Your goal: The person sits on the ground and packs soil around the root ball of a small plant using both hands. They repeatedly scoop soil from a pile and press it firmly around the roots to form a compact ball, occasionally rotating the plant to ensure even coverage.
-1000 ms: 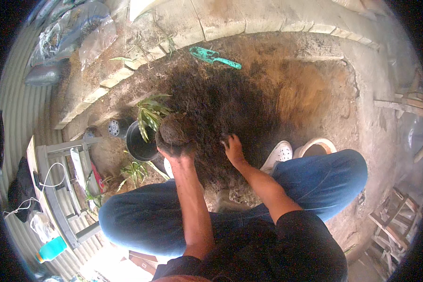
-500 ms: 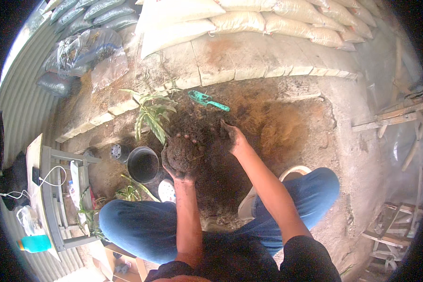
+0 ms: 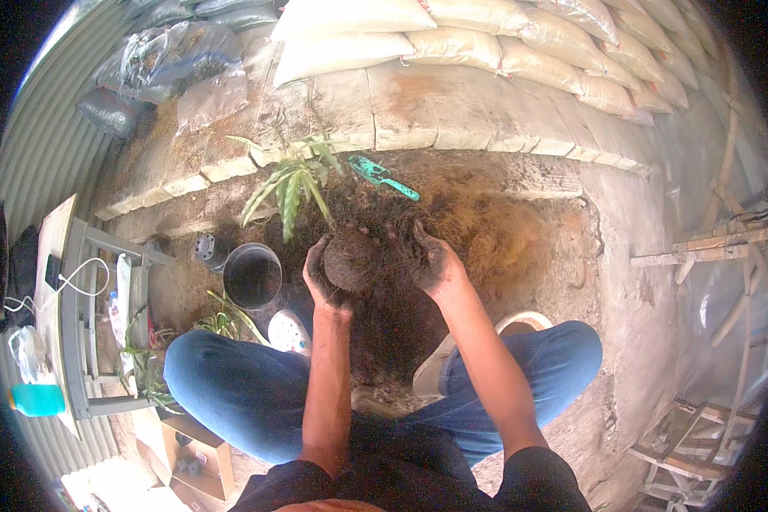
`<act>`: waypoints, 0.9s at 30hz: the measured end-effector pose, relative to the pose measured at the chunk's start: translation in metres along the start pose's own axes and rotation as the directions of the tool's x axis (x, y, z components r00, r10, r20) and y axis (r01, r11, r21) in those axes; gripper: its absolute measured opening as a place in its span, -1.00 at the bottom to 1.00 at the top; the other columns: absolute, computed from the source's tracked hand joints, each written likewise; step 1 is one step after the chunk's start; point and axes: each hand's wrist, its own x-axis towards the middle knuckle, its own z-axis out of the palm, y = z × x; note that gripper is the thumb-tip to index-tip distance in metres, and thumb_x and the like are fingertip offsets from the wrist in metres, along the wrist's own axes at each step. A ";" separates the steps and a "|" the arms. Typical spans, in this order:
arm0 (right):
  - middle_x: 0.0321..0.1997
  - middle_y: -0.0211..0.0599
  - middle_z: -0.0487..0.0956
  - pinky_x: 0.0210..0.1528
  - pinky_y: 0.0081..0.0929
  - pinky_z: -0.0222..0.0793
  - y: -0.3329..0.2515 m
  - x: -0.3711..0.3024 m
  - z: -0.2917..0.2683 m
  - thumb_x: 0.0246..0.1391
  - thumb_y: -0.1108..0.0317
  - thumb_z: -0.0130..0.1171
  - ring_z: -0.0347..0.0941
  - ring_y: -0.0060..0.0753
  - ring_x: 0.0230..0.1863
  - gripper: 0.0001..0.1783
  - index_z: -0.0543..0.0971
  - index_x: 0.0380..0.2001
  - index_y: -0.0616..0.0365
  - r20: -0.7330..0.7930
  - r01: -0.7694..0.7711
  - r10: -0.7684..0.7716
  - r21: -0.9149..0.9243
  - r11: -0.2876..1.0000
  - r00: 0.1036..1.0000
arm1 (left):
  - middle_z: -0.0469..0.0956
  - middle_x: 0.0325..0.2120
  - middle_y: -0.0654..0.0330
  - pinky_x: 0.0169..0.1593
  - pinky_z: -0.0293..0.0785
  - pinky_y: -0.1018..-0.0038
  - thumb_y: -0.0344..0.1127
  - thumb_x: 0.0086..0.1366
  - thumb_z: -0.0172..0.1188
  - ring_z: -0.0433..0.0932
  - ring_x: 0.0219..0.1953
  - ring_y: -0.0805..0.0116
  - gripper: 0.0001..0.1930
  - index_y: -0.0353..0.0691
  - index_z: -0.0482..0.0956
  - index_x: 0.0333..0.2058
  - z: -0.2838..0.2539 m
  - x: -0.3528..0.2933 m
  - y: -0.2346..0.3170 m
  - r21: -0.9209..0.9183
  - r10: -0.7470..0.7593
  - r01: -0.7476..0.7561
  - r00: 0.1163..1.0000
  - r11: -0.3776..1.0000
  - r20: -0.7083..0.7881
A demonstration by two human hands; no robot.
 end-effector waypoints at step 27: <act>0.03 -0.12 0.53 0.11 -0.26 0.39 0.005 -0.018 0.044 0.25 0.17 -0.03 0.48 -0.20 0.04 -0.56 0.44 0.06 0.26 0.085 0.160 -0.157 -0.030 0.987 0.984 | 0.57 -0.29 0.17 -0.12 0.53 0.30 -0.04 0.31 -0.08 0.58 -0.25 0.24 -0.64 -0.18 0.51 -0.15 -0.021 0.014 -0.011 0.195 0.007 0.037 0.975 0.980 -0.222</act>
